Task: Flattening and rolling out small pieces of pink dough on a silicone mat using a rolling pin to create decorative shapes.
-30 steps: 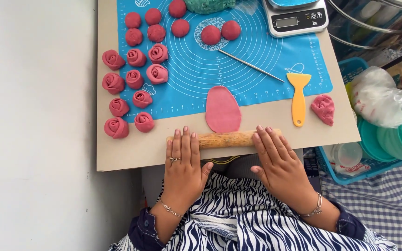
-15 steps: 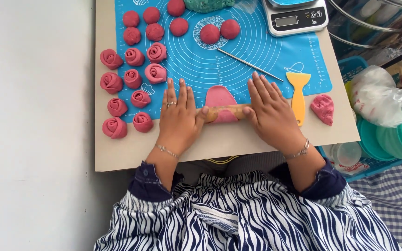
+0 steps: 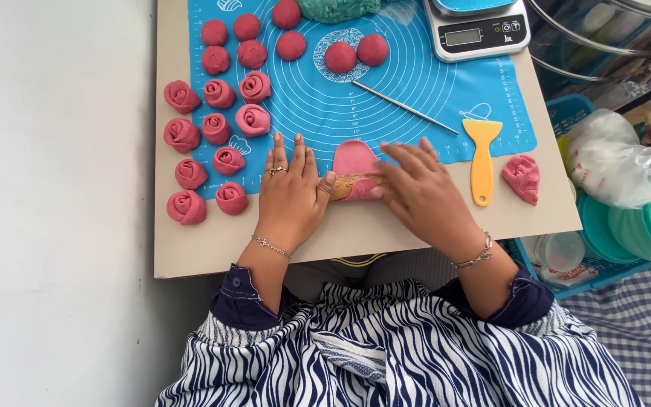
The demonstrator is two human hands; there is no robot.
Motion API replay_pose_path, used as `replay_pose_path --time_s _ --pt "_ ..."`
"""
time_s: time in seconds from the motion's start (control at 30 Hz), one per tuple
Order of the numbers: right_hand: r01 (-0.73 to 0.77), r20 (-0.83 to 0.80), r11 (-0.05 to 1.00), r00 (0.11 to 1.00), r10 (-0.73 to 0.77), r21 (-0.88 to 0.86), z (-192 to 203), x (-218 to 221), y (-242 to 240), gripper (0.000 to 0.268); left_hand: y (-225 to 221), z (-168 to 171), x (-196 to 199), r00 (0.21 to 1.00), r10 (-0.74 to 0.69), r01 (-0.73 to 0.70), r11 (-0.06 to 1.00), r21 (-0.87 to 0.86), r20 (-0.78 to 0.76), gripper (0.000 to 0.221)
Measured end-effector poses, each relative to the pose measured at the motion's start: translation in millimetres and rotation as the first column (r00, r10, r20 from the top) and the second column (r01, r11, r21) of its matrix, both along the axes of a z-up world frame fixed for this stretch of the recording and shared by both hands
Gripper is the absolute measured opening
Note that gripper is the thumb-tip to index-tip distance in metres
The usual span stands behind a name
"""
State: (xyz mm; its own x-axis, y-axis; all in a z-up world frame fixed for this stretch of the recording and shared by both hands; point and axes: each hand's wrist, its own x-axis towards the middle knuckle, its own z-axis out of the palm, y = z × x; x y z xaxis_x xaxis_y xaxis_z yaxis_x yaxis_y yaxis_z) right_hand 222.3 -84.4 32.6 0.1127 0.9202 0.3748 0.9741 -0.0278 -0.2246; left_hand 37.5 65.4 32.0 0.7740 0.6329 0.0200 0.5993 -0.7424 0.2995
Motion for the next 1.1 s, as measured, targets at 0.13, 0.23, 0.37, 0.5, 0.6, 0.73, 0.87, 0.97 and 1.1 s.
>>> replay_pose_path --time_s 0.13,0.23,0.37,0.5,0.6,0.73,0.87,0.97,1.1 --pt "-0.065 -0.059 0.991 0.996 0.072 0.116 -6 -8 11 0.032 -1 6 0 1.000 -0.008 0.008 1.000 -0.021 0.009 0.077" --pt "-0.073 -0.169 0.989 0.981 0.094 0.125 -14 -8 14 0.025 -1 6 0 1.000 0.004 -0.003 1.000 -0.031 0.027 0.078" --pt "-0.021 -0.219 0.983 0.974 0.062 0.184 -18 -12 12 0.009 -3 5 0 0.999 0.011 -0.010 1.000 -0.013 0.039 0.077" --pt "-0.057 -0.231 0.956 0.965 0.127 0.287 -10 -21 8 0.005 -4 1 -1 0.997 0.018 -0.020 0.999 0.030 0.081 0.077" --pt "-0.084 -0.217 0.937 0.962 0.165 0.338 -10 -29 1 0.006 -5 -4 -1 0.995 0.012 -0.017 0.999 0.051 0.097 0.077" --pt "-0.111 -0.155 0.921 0.971 0.180 0.373 -13 -36 -13 0.007 -4 -6 -1 0.993 0.008 -0.016 0.998 0.065 0.115 0.076" --pt "-0.161 -0.042 0.914 0.981 0.190 0.371 -21 -39 -26 0.007 -4 -9 -2 0.992 -0.003 -0.008 0.996 0.087 0.126 0.076" --pt "-0.199 0.051 0.925 0.980 0.193 0.322 -23 -43 -30 0.008 -4 -10 -2 0.991 -0.009 -0.003 0.996 0.093 0.132 0.077" --pt "-0.228 0.136 0.933 0.971 0.196 0.280 -26 -49 -37 0.011 -4 -13 -2 0.992 -0.003 -0.011 0.994 0.106 0.130 0.077"
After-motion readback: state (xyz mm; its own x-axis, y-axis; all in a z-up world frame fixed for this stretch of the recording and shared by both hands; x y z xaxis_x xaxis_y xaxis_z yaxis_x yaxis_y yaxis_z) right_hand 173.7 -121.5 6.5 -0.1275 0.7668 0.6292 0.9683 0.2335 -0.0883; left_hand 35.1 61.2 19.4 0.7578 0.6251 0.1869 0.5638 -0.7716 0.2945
